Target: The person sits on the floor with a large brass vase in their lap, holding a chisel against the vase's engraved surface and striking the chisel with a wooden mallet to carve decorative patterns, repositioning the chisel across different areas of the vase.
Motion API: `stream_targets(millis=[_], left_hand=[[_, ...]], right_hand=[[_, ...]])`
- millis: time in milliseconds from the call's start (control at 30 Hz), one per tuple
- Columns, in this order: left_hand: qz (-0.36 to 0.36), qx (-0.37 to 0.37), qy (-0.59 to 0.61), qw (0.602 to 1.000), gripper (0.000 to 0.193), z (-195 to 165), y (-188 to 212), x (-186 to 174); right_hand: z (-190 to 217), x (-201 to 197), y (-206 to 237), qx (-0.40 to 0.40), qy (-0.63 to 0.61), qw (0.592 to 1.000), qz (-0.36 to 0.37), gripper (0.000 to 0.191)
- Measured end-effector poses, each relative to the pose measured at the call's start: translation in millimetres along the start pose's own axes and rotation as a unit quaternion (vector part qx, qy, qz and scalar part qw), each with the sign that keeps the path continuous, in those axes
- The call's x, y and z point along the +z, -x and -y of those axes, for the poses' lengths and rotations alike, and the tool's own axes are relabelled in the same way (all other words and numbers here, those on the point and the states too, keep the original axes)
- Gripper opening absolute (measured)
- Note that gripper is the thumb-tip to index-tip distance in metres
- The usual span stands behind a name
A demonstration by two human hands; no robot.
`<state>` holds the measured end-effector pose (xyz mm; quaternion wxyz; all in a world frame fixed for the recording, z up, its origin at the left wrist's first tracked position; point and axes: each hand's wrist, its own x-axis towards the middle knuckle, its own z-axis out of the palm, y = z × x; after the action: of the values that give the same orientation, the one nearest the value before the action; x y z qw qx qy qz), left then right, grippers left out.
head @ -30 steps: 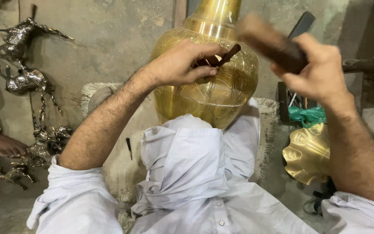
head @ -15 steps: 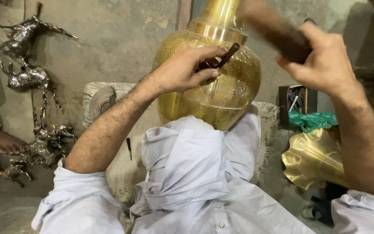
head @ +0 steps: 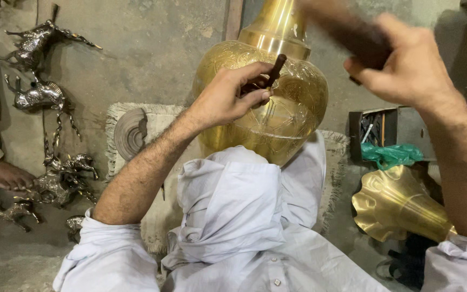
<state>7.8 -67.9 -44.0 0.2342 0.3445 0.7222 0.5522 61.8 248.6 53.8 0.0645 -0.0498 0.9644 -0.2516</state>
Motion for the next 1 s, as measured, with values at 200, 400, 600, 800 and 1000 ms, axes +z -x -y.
stream_targets(millis=[200,400,600,800,1000], left_hand=[[-0.047,-0.034,0.009,0.998,0.044,1.4,7.9,6.7],[-0.072,-0.080,0.009,0.994,0.044,5.1,13.2,14.0],[-0.064,-0.011,0.017,0.998,0.045,4.1,15.2,10.6],[-0.052,-0.011,-0.002,0.999,0.042,2.5,10.1,5.9],[-0.072,-0.026,0.058,0.995,0.041,0.2,14.7,10.2]], right_hand=[[18.4,-11.4,-12.6,-0.038,0.157,0.987,0.011,0.040],[17.9,-7.3,-20.6,-0.061,0.071,0.995,0.035,0.040],[16.6,-12.4,-26.0,-0.152,0.066,0.986,-0.033,0.044],[29.0,-13.0,-23.2,-0.061,0.161,0.982,0.072,0.044],[35.5,-11.3,-25.4,-0.106,-0.113,0.988,-0.009,0.050]])
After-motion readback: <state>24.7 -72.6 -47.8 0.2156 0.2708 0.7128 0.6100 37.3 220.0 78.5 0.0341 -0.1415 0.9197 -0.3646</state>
